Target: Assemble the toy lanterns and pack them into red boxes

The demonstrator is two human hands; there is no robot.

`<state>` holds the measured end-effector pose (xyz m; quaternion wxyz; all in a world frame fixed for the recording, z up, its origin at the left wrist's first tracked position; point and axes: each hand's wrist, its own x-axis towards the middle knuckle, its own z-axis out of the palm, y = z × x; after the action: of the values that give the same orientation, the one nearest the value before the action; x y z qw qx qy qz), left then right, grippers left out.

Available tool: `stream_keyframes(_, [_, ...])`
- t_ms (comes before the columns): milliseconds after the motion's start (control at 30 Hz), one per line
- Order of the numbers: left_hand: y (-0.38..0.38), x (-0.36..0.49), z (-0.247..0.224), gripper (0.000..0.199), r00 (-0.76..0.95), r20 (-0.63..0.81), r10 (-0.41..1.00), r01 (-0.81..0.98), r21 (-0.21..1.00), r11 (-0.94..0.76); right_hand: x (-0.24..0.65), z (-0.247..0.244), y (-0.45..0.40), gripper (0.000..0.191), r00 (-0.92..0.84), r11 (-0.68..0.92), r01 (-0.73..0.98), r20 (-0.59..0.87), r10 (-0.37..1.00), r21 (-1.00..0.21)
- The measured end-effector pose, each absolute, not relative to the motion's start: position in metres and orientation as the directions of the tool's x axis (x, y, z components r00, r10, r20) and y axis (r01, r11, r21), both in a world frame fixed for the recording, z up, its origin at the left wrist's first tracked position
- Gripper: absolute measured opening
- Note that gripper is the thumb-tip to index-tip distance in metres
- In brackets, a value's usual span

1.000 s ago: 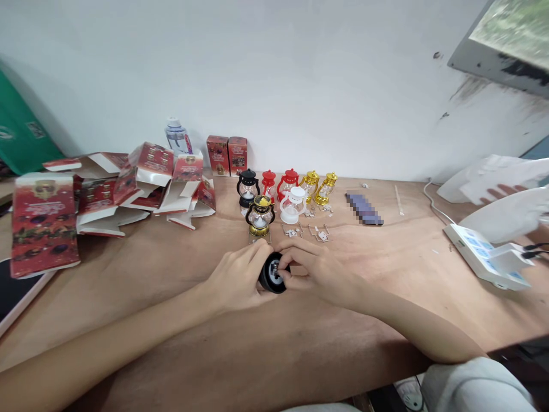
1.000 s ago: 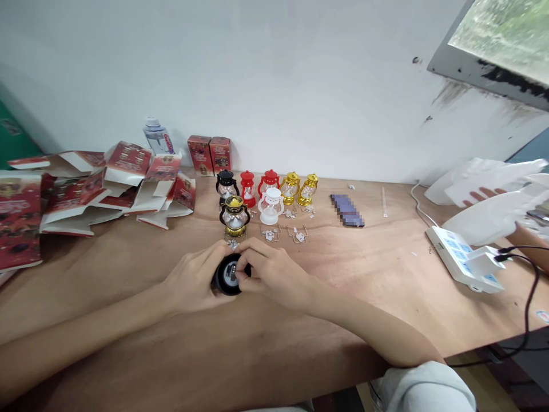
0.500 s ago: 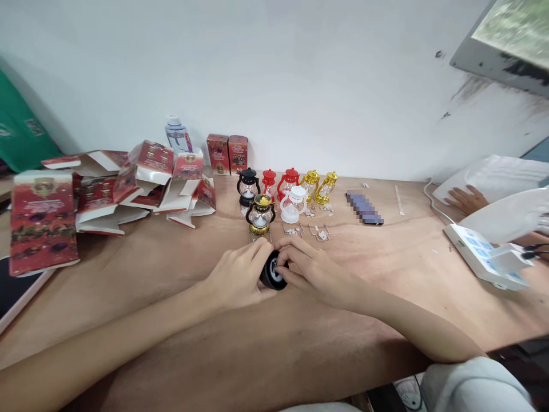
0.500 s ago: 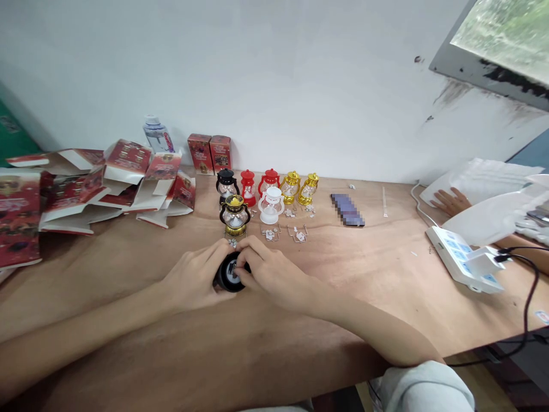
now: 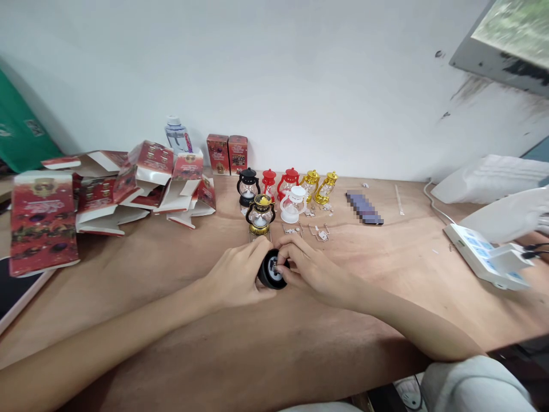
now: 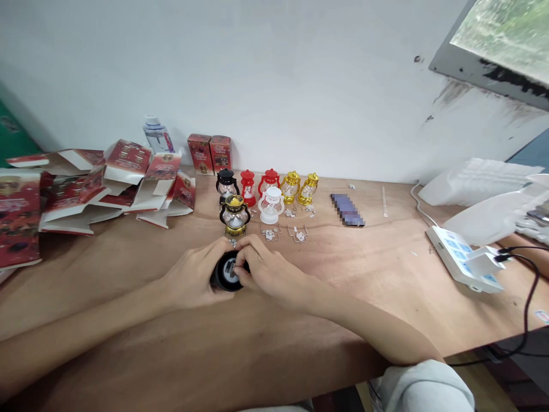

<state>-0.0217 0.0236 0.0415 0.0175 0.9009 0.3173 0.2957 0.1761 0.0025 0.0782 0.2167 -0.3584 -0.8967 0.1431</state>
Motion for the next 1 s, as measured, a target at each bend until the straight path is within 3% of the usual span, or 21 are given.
stream_keyframes(333, [0.022, -0.02, 0.043, 0.029, 0.576, 0.407, 0.709, 0.59, 0.393, -0.705, 0.178, 0.075, 0.004, 0.005, -0.625, 0.688, 0.539, 0.316, 0.713, -0.486])
stream_keyframes(600, [0.022, -0.02, 0.046, 0.029, 0.569, 0.335, 0.751, 0.644, 0.386, -0.66, 0.179, 0.072, 0.004, 0.005, -0.531, 0.678, 0.432, 0.44, 0.725, -0.595])
stream_keyframes(1000, [0.018, -0.018, 0.054, 0.032, 0.549, 0.289, 0.784, 0.721, 0.31, -0.619, 0.175, 0.059, 0.001, 0.01, -0.531, 0.819, 0.498, 0.647, 0.547, -0.285])
